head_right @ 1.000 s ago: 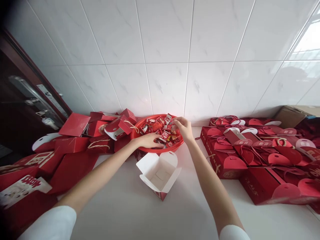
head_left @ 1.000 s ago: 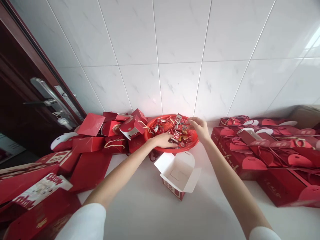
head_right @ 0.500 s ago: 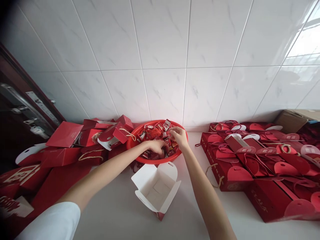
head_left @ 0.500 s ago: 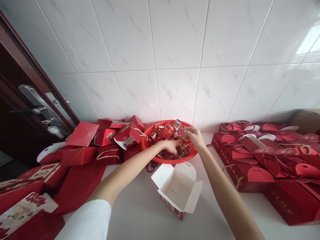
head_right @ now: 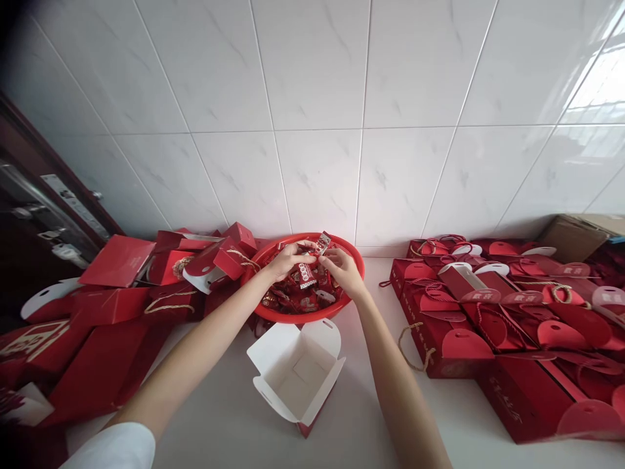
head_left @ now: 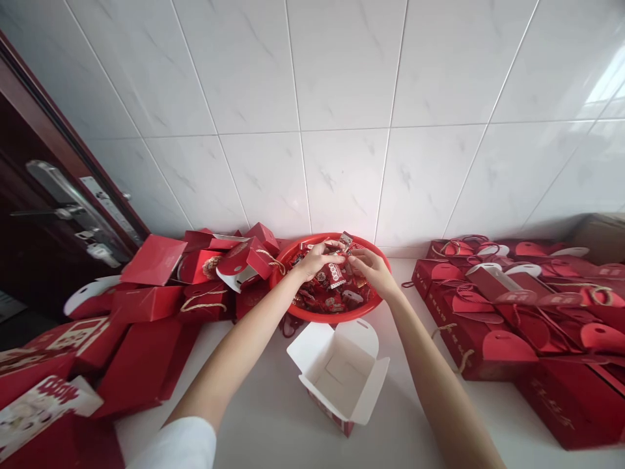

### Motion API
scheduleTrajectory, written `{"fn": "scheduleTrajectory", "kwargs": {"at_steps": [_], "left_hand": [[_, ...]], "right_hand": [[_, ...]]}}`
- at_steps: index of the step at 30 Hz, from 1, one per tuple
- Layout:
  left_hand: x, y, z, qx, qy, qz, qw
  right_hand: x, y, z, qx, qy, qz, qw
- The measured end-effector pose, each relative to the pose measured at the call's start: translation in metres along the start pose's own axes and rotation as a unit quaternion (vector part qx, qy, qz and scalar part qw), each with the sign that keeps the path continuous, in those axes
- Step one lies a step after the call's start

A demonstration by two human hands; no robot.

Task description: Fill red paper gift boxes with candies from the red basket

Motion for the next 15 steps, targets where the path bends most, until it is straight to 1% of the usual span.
{"fn": "scheduleTrajectory", "kwargs": {"at_steps": [3, 5, 8, 12, 15], "left_hand": [[-0.001, 0.002, -0.005, -0.025, 0.039, 0.017, 0.999], [-0.001, 0.003, -0.005, -0.024, 0.046, 0.023, 0.998], [0.000, 0.003, -0.006, -0.005, 0.046, 0.027, 0.999], [-0.001, 0.007, -0.008, 0.054, 0.048, 0.041, 0.997], [-0.001, 0.004, -0.006, 0.104, 0.023, 0.012, 0.994]], "right_hand": [[-0.002, 0.002, 0.009, -0.004, -0.063, 0.020, 0.998], [-0.002, 0.005, 0.008, 0.005, -0.068, 0.030, 0.997], [0.000, 0.010, 0.002, 0.022, -0.041, 0.033, 0.998], [0.004, 0.012, -0.009, 0.062, 0.022, -0.002, 0.998], [0.005, 0.010, -0.014, 0.054, 0.053, -0.032, 0.997]]}}
Point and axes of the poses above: each hand's wrist, its own x-axis towards the middle knuckle, its own z-axis out of the palm, y = z × x, the point moved 8 cm from there along x, towards the middle knuckle, and after that the axes turned 6 degrees about -y, right-handed, at the moved point
